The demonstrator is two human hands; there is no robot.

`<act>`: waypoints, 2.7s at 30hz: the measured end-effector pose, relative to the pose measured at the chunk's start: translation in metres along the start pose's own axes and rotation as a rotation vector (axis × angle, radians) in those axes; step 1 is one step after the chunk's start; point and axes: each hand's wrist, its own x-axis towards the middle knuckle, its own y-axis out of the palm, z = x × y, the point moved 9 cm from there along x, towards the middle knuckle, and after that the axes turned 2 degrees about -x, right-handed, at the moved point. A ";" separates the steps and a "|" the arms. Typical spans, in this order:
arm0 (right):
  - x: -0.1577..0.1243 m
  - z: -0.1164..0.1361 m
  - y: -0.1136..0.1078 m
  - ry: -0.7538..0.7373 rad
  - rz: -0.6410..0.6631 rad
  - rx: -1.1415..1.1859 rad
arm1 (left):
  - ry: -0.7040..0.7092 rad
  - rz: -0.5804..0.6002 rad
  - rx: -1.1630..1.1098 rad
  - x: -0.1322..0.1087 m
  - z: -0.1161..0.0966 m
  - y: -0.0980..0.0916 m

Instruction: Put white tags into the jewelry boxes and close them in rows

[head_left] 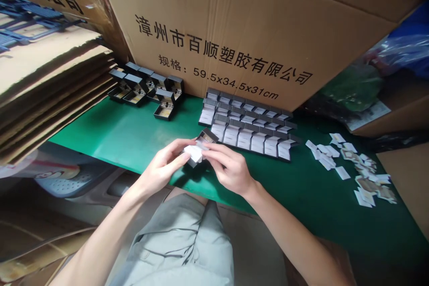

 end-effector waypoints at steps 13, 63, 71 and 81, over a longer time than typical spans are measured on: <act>-0.004 0.002 0.004 -0.052 0.021 -0.133 | 0.005 0.031 0.162 0.001 -0.005 0.001; -0.003 0.021 0.011 -0.316 0.082 -0.373 | 0.035 0.157 0.329 0.000 -0.009 0.020; -0.004 0.019 0.013 -0.307 0.093 -0.406 | 0.020 0.213 0.262 -0.002 -0.007 0.020; -0.004 0.022 0.012 -0.317 0.054 -0.399 | 0.029 0.258 0.211 0.000 -0.007 0.017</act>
